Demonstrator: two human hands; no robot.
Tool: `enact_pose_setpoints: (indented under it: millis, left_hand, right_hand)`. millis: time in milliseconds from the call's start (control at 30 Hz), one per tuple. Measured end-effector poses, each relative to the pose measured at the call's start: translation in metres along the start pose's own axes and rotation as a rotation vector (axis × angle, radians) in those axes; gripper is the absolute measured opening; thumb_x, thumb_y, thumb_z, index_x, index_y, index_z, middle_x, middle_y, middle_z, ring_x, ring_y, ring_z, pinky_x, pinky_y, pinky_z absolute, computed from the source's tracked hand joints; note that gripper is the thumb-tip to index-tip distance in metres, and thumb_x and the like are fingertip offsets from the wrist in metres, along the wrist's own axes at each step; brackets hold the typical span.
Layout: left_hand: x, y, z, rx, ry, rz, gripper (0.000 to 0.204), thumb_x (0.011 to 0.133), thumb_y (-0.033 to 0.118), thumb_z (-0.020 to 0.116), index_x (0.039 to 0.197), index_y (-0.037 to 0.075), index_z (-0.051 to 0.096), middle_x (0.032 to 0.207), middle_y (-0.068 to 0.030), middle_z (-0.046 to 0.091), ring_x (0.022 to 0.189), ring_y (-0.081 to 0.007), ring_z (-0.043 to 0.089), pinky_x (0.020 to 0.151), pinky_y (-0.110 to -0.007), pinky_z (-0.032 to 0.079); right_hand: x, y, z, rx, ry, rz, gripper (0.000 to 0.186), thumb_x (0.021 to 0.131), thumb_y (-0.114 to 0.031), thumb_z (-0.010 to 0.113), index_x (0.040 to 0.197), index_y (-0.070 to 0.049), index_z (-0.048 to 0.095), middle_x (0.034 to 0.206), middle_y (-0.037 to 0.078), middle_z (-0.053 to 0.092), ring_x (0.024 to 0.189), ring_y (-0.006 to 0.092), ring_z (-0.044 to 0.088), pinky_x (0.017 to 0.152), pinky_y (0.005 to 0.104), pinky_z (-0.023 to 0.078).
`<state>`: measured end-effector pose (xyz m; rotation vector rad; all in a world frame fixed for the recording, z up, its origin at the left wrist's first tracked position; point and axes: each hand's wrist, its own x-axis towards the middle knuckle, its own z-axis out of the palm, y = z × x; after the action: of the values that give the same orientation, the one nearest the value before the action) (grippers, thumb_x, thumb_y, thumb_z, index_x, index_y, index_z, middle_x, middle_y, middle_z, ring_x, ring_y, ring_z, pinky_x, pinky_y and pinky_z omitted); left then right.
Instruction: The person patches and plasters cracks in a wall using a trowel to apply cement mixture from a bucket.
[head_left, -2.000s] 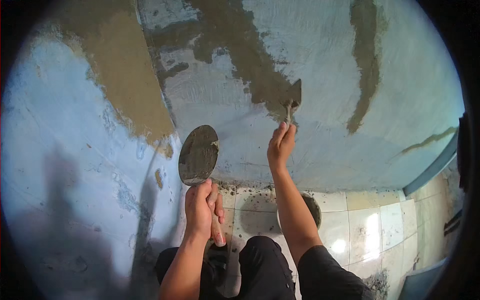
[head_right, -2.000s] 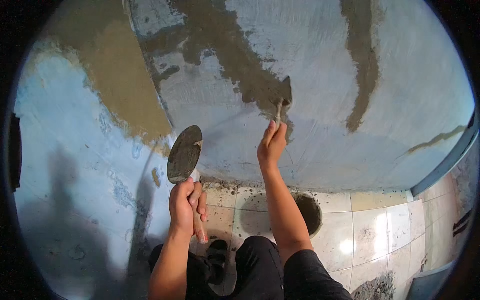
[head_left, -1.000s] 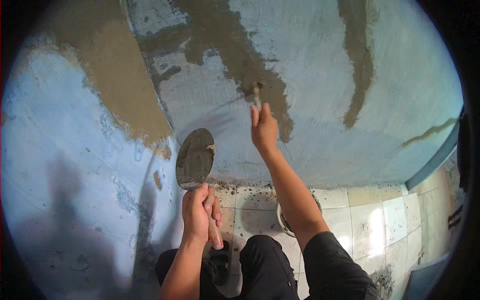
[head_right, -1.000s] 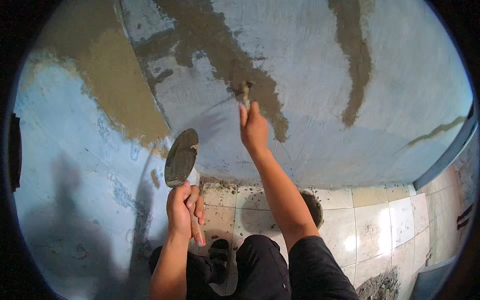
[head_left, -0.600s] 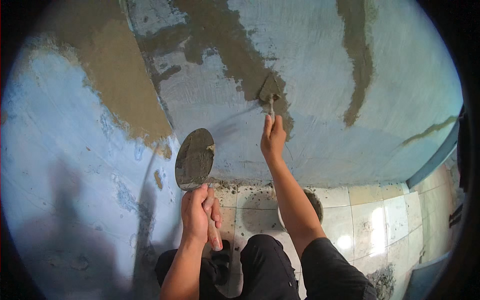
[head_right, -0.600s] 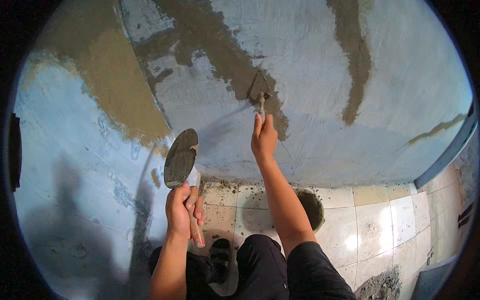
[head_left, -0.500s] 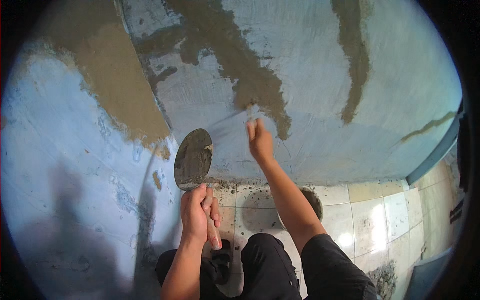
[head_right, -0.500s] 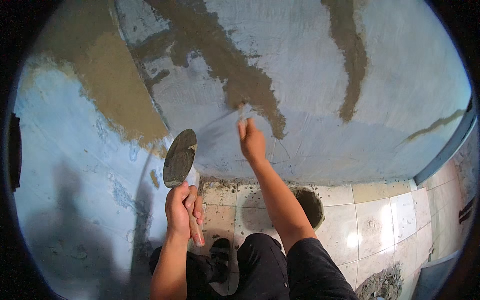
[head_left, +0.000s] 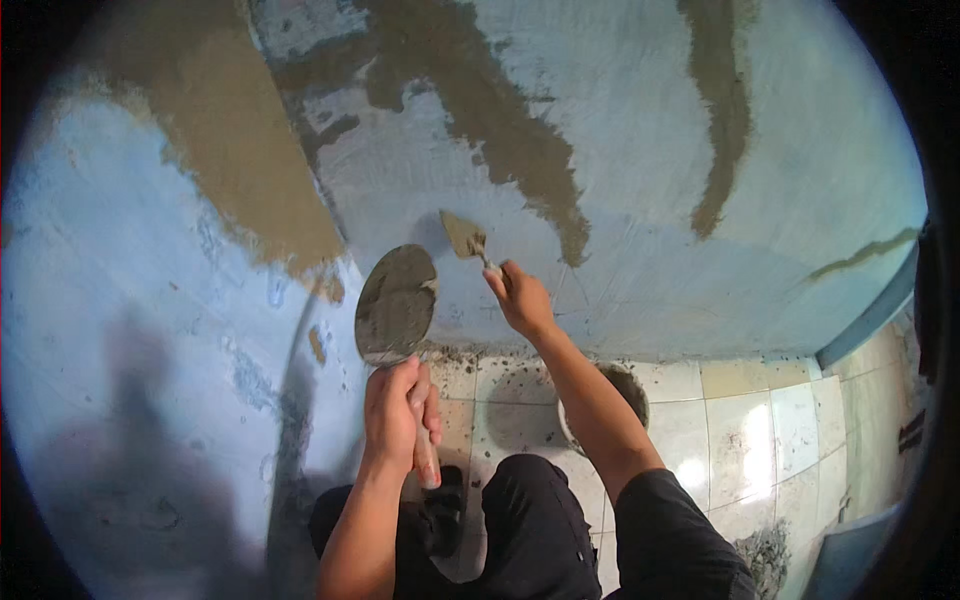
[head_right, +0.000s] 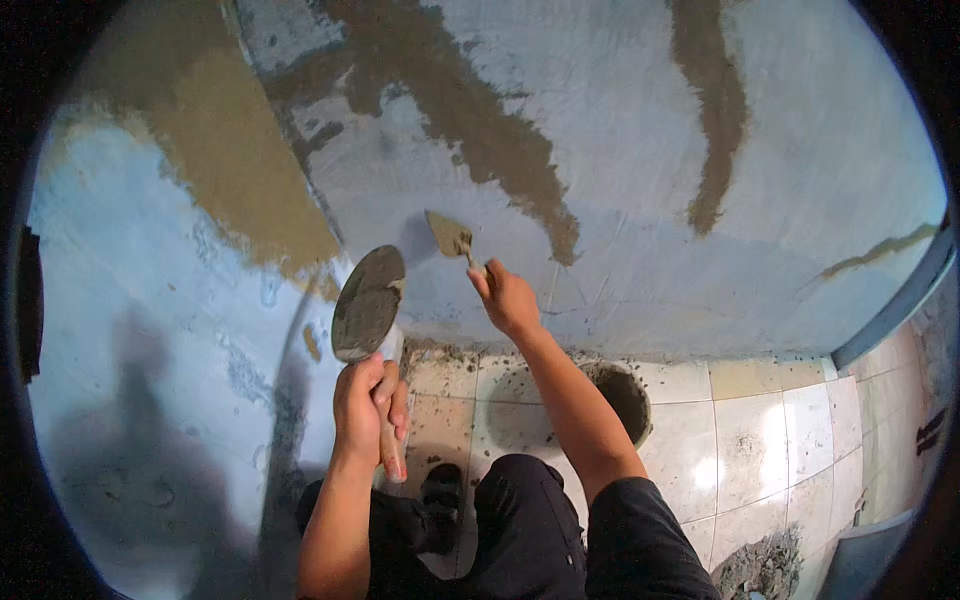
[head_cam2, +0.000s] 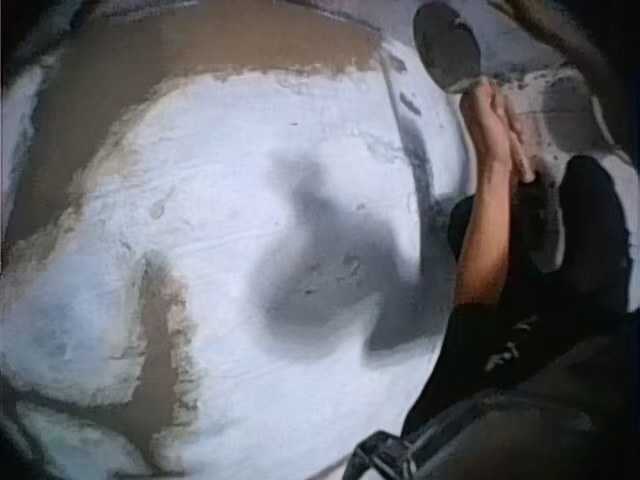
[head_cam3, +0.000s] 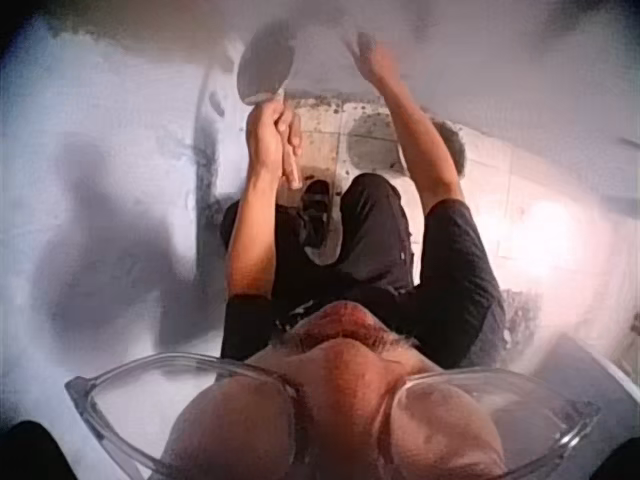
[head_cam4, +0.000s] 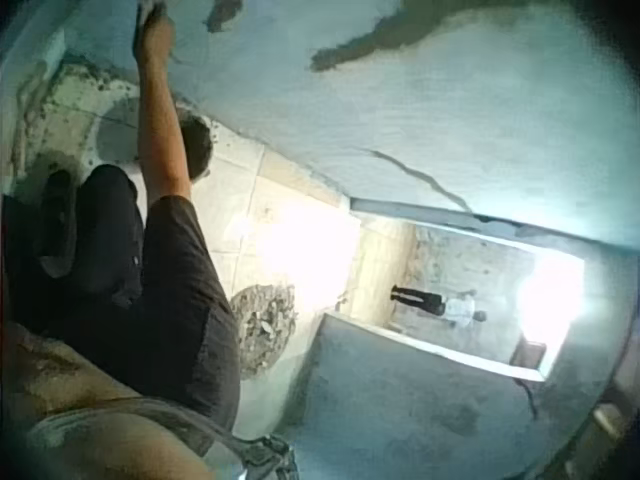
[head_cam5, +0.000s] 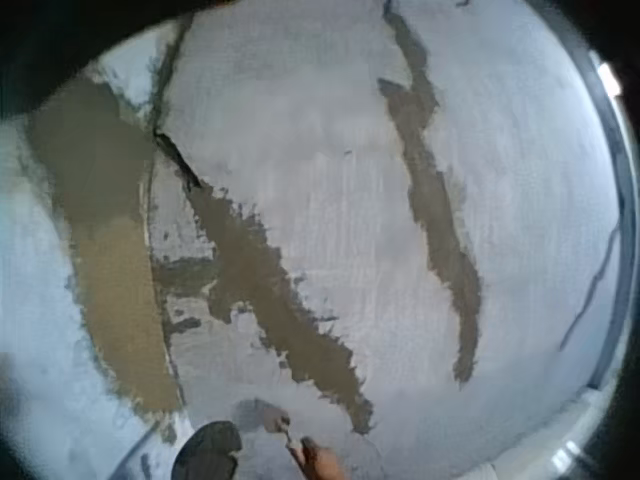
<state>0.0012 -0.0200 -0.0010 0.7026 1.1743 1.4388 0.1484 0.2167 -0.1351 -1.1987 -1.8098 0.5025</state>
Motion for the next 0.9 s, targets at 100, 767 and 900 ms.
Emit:
enact_pose_setpoints:
  millis: [100,767,900]
  left_hand:
    - [0.002,-0.005,-0.001,0.194,-0.037,0.05,0.048,0.1,0.036,0.046,0.06,0.014,0.035,0.048,-0.0046,0.041,0.037,-0.017,0.042,0.036,-0.03,0.035]
    - [0.006,-0.056,0.025,0.69,-0.085,-0.099,0.027,0.101,0.024,0.058,0.093,-0.001,0.062,0.06,0.0003,0.052,0.046,-0.0088,0.049,0.042,-0.026,0.038]
    - [-0.01,-0.049,0.014,0.677,-0.038,-0.06,0.024,0.101,0.021,0.058,0.09,0.0,0.062,0.058,0.0005,0.049,0.045,-0.0075,0.047,0.041,-0.025,0.037]
  right_hand:
    - [-0.054,0.008,-0.013,0.178,-0.159,0.09,0.032,0.102,-0.037,0.06,0.107,-0.006,0.054,0.071,0.014,0.06,0.062,0.0296,0.058,0.058,0.0397,0.044]
    - [-0.234,0.124,-0.214,-0.157,-0.047,0.635,0.03,0.085,-0.02,0.078,0.1,-0.001,0.059,0.082,0.018,0.067,0.077,0.0307,0.067,0.068,0.0382,0.051]
    - [-0.241,0.155,-0.183,-0.573,-0.364,0.738,0.025,0.084,-0.027,0.068,0.097,-0.005,0.069,0.093,0.024,0.071,0.092,0.0426,0.069,0.079,0.0476,0.055]
